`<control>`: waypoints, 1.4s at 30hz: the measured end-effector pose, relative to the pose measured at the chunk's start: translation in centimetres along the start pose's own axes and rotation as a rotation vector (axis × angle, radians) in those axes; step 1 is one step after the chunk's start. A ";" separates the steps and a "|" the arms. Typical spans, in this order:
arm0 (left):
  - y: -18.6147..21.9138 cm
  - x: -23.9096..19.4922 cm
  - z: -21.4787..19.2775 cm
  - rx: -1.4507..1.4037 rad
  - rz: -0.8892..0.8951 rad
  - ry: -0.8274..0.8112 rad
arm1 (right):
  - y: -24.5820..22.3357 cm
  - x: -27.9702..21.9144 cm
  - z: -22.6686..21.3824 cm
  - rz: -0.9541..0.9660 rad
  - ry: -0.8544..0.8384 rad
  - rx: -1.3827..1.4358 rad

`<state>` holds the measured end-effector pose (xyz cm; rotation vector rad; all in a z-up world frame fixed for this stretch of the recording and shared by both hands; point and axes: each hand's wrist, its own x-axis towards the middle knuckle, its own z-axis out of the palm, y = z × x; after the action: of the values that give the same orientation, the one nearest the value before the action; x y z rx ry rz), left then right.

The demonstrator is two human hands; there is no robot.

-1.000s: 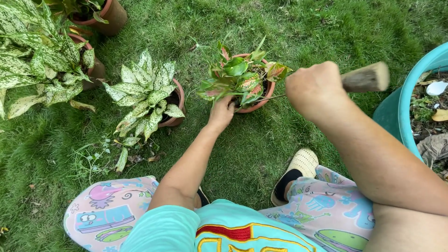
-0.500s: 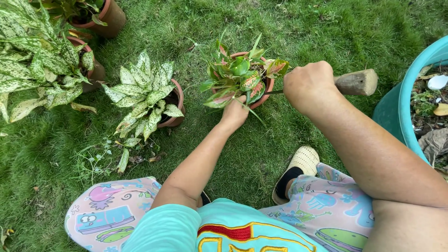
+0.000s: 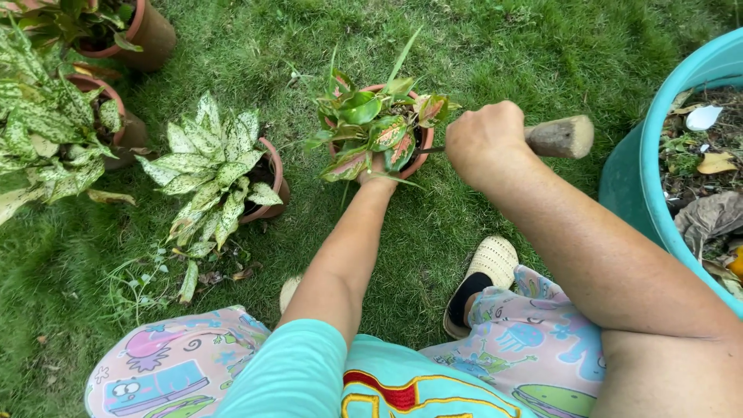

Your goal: Loosening and digging soil in a potted plant using a wooden stake.

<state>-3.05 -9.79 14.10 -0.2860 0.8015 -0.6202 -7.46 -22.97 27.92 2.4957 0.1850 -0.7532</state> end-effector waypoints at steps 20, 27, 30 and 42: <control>9.4 6.8 -6.2 0.870 0.135 -0.004 | -3.7 1.2 0.3 -0.070 0.024 -0.033; 12.0 8.2 -8.7 1.075 0.213 -0.029 | -4.1 0.9 -1.0 -0.102 0.014 -0.086; 10.6 6.1 -7.8 0.941 0.177 -0.076 | -4.0 1.2 -0.6 -0.091 0.007 -0.143; 14.0 6.1 -8.8 2.698 0.938 0.439 | -3.5 2.1 0.1 -0.069 -0.003 -0.107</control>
<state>-0.62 -2.55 -1.80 2.5610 -0.1398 -0.3593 -6.66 -20.01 25.13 2.3977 0.3037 -0.7548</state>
